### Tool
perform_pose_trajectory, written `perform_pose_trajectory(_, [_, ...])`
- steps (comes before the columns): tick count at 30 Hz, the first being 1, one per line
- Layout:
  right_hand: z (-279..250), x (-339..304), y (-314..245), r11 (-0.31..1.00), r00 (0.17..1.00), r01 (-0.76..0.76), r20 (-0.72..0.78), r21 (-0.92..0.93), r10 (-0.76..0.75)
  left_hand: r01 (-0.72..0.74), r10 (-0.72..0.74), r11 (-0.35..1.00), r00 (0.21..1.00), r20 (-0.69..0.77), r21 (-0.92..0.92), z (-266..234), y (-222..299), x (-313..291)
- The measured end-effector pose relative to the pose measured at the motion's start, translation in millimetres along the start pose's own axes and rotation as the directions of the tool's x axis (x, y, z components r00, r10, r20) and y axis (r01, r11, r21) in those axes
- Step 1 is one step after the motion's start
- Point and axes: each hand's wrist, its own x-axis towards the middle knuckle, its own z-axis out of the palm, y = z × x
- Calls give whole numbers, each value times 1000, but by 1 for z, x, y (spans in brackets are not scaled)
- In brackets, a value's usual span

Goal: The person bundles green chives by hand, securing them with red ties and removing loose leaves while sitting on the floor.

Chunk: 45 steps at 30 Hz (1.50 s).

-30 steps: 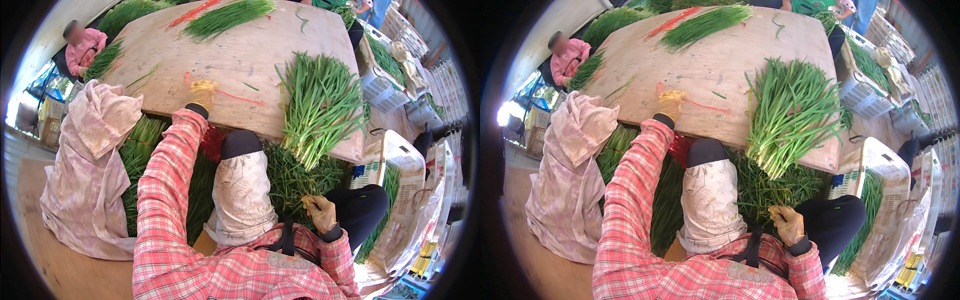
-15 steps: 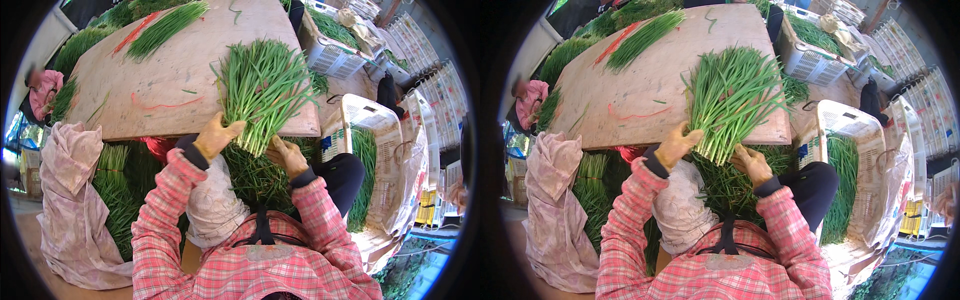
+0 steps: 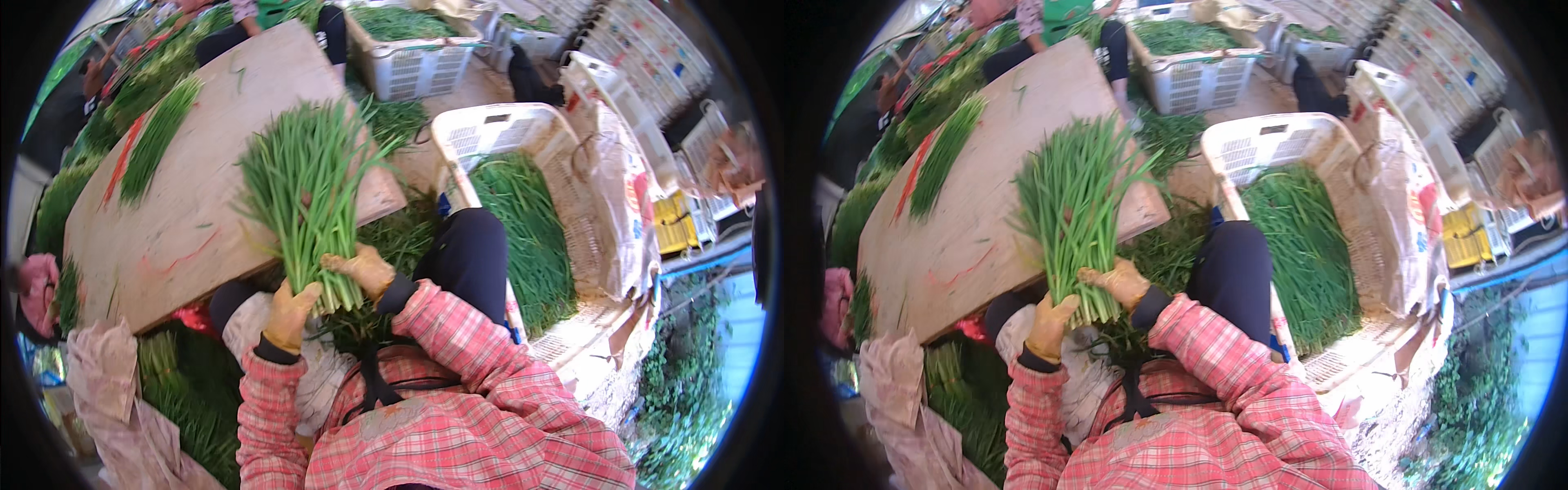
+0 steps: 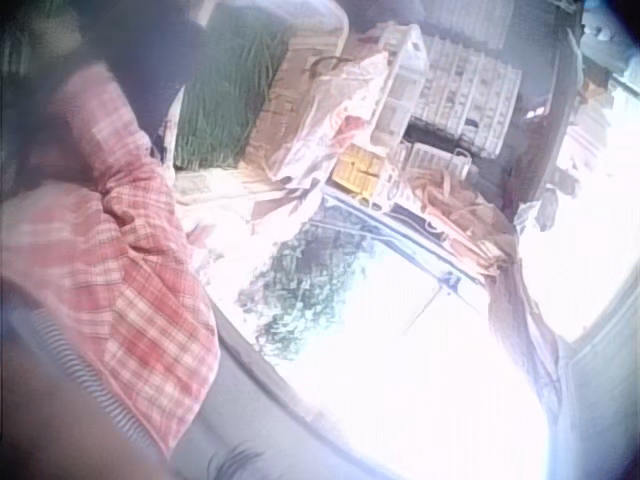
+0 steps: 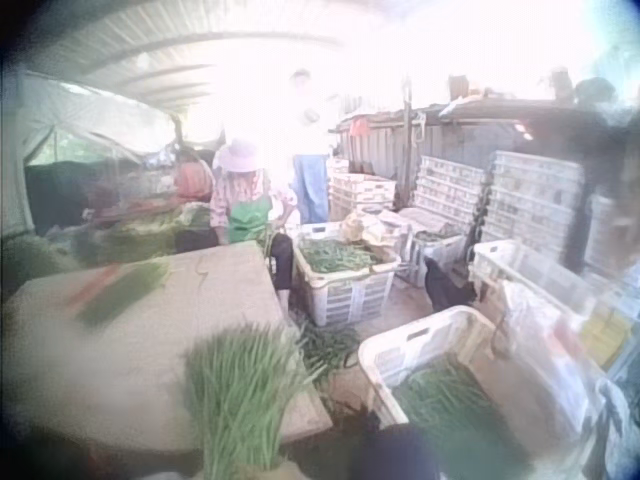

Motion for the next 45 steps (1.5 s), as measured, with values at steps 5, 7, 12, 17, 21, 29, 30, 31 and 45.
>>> perform_pose_trajectory(5, [-1,-20,-17,983,998,66,14,-174,-64,-76,77,997,993,93,-8,-21,10,2])
perform_pose_trajectory(7, [2,-32,-4,982,997,83,11,-170,-83,-74,109,971,984,144,-226,-26,0,4])
perform_pose_trajectory(12, [-24,-37,8,977,975,-44,206,-208,88,130,-48,893,979,197,-431,-22,-12,16])
perform_pose_trajectory(17, [-40,1,14,997,997,-66,31,-33,67,129,-93,890,990,104,-438,-15,-4,35])
perform_pose_trajectory(21, [-31,23,-2,965,956,-195,-252,-177,147,72,-78,933,997,-1,-353,-5,-4,44])
perform_pose_trajectory(29, [-18,-6,-5,991,996,92,16,-99,-91,-5,-36,951,991,-126,-310,28,-14,18])
perform_pose_trajectory(30, [-17,-9,-7,993,996,92,23,-78,-90,-27,-30,921,990,-138,-388,29,-14,15])
perform_pose_trajectory(31, [-15,-13,-11,994,996,91,30,-57,-89,-49,-24,885,988,-152,-463,29,-13,13])
perform_pose_trajectory(45, [46,-3,-181,653,753,647,202,-393,-626,-655,654,755,755,51,21,22,205,21])
